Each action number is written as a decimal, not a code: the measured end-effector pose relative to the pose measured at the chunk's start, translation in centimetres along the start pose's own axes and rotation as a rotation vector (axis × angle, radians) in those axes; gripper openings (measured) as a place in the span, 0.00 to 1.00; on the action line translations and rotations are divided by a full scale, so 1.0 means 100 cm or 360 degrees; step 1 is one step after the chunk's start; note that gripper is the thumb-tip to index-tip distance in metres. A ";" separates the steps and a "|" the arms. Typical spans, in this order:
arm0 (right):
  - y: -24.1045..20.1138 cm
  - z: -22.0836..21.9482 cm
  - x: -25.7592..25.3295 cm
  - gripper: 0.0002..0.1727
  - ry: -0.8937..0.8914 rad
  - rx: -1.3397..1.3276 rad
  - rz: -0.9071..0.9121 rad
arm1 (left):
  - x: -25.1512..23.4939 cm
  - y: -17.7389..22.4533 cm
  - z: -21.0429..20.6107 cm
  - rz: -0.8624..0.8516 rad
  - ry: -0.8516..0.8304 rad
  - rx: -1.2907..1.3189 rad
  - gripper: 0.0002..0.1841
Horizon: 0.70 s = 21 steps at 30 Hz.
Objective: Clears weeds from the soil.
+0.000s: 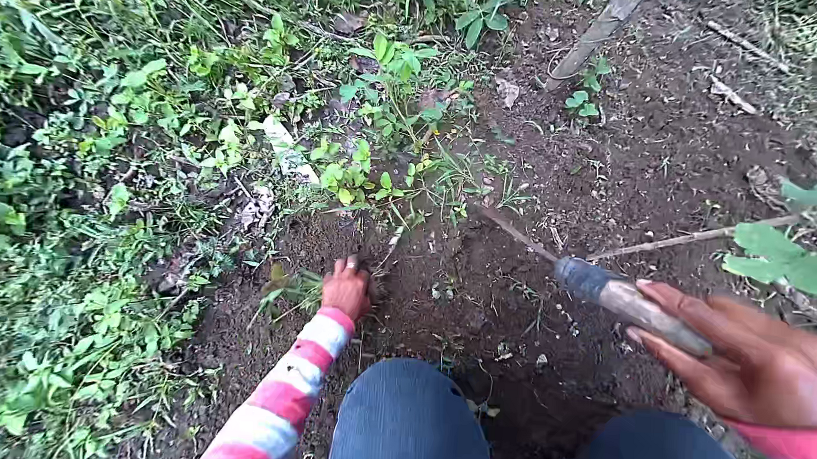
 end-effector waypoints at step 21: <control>-0.044 0.132 -0.226 0.30 -0.0320 0.0244 -0.0418 | -0.141 0.002 0.054 -0.0011 -0.0394 0.0245 0.29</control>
Point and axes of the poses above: each hand's wrist, its own x-axis away from the middle knuckle, its own z-axis out of the back of the hand, y = z × x, the point moved 2 cm from there along -x, towards the middle knuckle, and after that the axes turned 6 degrees about z, right-handed, at the moved point
